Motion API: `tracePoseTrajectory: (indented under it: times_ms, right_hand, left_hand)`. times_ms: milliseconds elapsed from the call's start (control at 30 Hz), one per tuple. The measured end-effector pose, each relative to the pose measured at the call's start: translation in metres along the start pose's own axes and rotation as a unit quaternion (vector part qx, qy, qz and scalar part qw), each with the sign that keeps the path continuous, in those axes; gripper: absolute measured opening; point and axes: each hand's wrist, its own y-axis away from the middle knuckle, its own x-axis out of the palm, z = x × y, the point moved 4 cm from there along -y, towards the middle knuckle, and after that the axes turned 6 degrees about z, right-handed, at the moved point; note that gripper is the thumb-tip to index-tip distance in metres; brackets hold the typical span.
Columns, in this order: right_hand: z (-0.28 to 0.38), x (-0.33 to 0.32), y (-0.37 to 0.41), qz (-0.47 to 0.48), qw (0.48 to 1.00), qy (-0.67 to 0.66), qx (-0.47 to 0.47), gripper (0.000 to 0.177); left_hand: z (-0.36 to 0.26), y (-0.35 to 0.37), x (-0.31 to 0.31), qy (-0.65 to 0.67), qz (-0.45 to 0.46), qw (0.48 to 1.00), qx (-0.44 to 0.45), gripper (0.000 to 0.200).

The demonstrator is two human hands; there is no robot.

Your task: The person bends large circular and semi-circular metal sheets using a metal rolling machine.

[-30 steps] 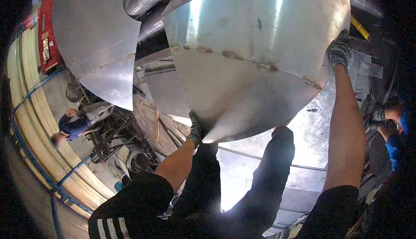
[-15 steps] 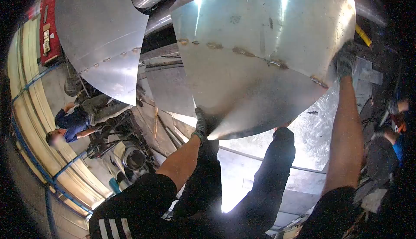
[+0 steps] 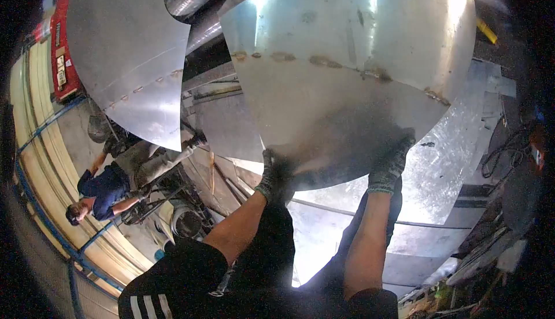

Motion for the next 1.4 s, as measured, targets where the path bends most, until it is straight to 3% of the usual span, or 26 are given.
tracePoseTrajectory:
  times_ms: [33, 100, 167, 233, 300, 367, 400, 467, 500, 600, 667, 700, 733, 867, 900, 1033, 1100, 1133, 1167, 1200, 1233, 1267, 1333, 1400]
  right_hand:
    - [-0.002, -0.004, -0.002, -0.002, 1.0, -0.004, -0.009, 0.086]
    - [0.0, 0.002, 0.0, -0.007, 1.0, -0.013, -0.019, 0.086]
    - [0.013, 0.022, 0.017, 0.027, 0.998, -0.052, 0.035, 0.087]
    - [0.005, 0.006, 0.009, 0.007, 0.999, -0.025, 0.03, 0.086]
    - [0.008, -0.004, 0.008, -0.012, 1.0, -0.002, 0.025, 0.085]
    - [0.016, 0.011, 0.008, 0.112, 0.992, -0.052, 0.041, 0.083]
    - [0.017, 0.018, 0.007, 0.113, 0.991, -0.054, 0.037, 0.083]
    - [0.022, 0.016, 0.019, 0.027, 0.999, 0.027, 0.0, 0.082]
    - [0.023, 0.018, 0.01, 0.034, 0.999, 0.018, -0.016, 0.082]
    - [0.009, 0.004, -0.007, 0.026, 0.999, 0.001, -0.035, 0.083]
    - [0.008, -0.006, -0.008, -0.002, 1.0, -0.018, -0.021, 0.073]
    - [0.002, -0.024, -0.024, -0.04, 0.995, 0.061, -0.068, 0.07]
    - [0.002, -0.025, -0.026, -0.038, 0.994, 0.051, -0.083, 0.07]
    - [0.006, -0.023, -0.027, -0.054, 0.986, 0.025, -0.153, 0.058]
    - [0.007, -0.024, -0.028, -0.064, 0.984, 0.041, -0.16, 0.056]
    - [-0.005, -0.035, -0.041, -0.058, 0.981, 0.064, -0.173, 0.048]
    - [0.013, -0.02, -0.02, -0.073, 0.982, 0.059, -0.166, 0.045]
    - [0.009, -0.021, -0.023, -0.078, 0.981, 0.061, -0.164, 0.045]
    - [0.001, -0.024, -0.029, -0.074, 0.979, 0.083, -0.172, 0.045]
    - [0.001, -0.03, -0.032, -0.074, 0.975, 0.107, -0.182, 0.046]
    - [0.006, -0.019, -0.021, -0.07, 0.987, 0.047, -0.139, 0.043]
    - [0.01, -0.018, -0.019, -0.085, 0.984, 0.05, -0.148, 0.043]
    - [0.014, -0.024, -0.017, -0.067, 0.978, 0.112, -0.165, 0.06]
    - [0.017, -0.023, -0.006, -0.104, 0.971, 0.156, -0.145, 0.059]
  left_hand:
    - [0.003, 0.009, 0.015, 0.001, 0.0, 1.0, -0.005, 0.098]
    - [-0.002, 0.024, 0.058, 0.026, -0.049, 0.998, -0.033, 0.078]
    - [-0.003, 0.005, 0.03, 0.074, -0.01, 0.997, -0.036, 0.077]
    - [0.001, -0.021, -0.008, 0.127, 0.04, 0.99, -0.041, 0.076]
    - [0.011, -0.033, -0.061, 0.069, 0.013, 0.996, -0.055, 0.097]
    - [0.009, -0.035, -0.068, 0.035, 0.007, 0.998, -0.057, 0.107]
    - [0.006, -0.033, -0.059, 0.025, 0.023, 0.999, -0.038, 0.102]
    - [0.009, -0.012, -0.042, -0.015, 0.055, 0.998, -0.006, 0.094]
    - [0.008, -0.004, -0.03, -0.044, 0.075, 0.996, 0.019, 0.091]
    - [0.01, 0.006, -0.016, -0.001, 0.071, 0.996, -0.05, 0.097]
    - [0.013, 0.008, -0.004, -0.074, 0.108, 0.988, -0.075, 0.1]
    - [0.018, 0.003, -0.018, -0.081, 0.086, 0.986, -0.117, 0.102]
    - [0.022, -0.007, -0.039, -0.086, 0.059, 0.982, -0.158, 0.104]
    - [0.019, 0.026, 0.05, -0.174, 0.029, 0.971, -0.16, 0.116]
    - [0.028, -0.014, -0.042, -0.074, 0.105, 0.967, -0.22, 0.114]
    - [0.029, 0.026, 0.062, -0.153, 0.082, 0.971, -0.163, 0.121]
    - [0.034, 0.03, 0.077, -0.052, 0.068, 0.985, -0.151, 0.122]
    - [0.035, 0.029, 0.067, -0.051, 0.066, 0.984, -0.157, 0.122]
    - [0.03, 0.023, 0.064, -0.203, 0.255, 0.942, -0.08, 0.122]
    - [0.03, 0.007, 0.018, -0.129, 0.217, 0.953, -0.167, 0.122]
    - [0.027, 0.0, -0.005, -0.052, 0.163, 0.954, -0.246, 0.122]
    - [0.03, -0.006, -0.023, -0.056, 0.161, 0.954, -0.246, 0.122]
    - [0.031, -0.002, -0.011, -0.058, 0.162, 0.952, -0.253, 0.122]
    - [0.031, 0.003, 0.001, -0.054, 0.169, 0.951, -0.252, 0.123]
